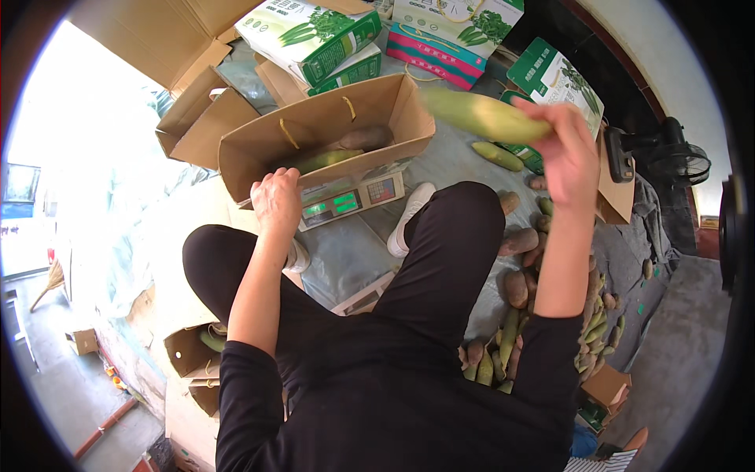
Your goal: Sorting, weighing, and packing vegetables into paper bags and cardboard boxes.
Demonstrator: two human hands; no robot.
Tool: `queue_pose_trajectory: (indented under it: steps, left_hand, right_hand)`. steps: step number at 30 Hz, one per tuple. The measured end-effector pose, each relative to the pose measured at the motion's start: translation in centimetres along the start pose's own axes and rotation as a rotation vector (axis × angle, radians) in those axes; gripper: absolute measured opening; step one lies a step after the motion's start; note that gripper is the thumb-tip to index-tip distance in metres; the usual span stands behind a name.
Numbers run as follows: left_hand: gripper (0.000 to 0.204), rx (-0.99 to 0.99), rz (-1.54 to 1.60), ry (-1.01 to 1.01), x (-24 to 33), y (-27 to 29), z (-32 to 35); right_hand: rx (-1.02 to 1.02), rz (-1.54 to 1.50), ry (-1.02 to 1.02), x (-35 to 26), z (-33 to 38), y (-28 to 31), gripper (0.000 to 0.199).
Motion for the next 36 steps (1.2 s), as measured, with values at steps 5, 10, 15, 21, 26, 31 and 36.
queue_pose_trajectory:
  steps: [5, 10, 15, 21, 26, 31, 36]
  left_hand:
    - [0.008, 0.006, -0.006, 0.006, -0.2, 0.1, 0.1]
    - [0.007, -0.011, -0.013, 0.028, 0.0, 0.1, 0.2]
    - [0.010, 0.013, -0.031, -0.011, 1.1, -0.2, -0.4]
    - [0.017, -0.024, -0.136, -0.017, -0.7, -1.0, -0.3]
    - [0.026, -0.060, -0.114, 0.019, -0.2, -0.9, -0.5]
    - [0.028, -0.050, -0.101, -0.025, -0.3, -1.4, -0.6]
    - [0.029, -0.100, -0.056, 0.000, 0.6, -2.1, -0.5]
  right_hand:
    - [-0.228, 0.025, -0.271, 7.3, -4.3, -11.4, 0.026]
    - [-0.440, 0.102, -0.282, 14.7, -4.8, -20.9, 0.024]
    - [-0.374, 0.301, -0.105, 18.4, -6.8, -19.2, 0.018]
    - [-0.298, 0.363, -0.177, 12.6, -5.1, -9.3, 0.027]
    - [0.000, 0.460, -0.432, 12.3, 3.2, 6.9, 0.031]
    - [0.404, 0.492, -0.787, 19.5, 19.8, 21.4, 0.023]
    - [0.365, 0.705, -1.016, 27.9, 39.8, 28.5, 0.012]
Point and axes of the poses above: each hand's wrist, its own z-axis away from the middle knuckle, its own y-axis out of the back of the hand, x = y × z, the point moved 10 cm from there along -z, towards the middle knuckle, and after that the axes turned 2 degrees about -y, right-handed, at the moved point
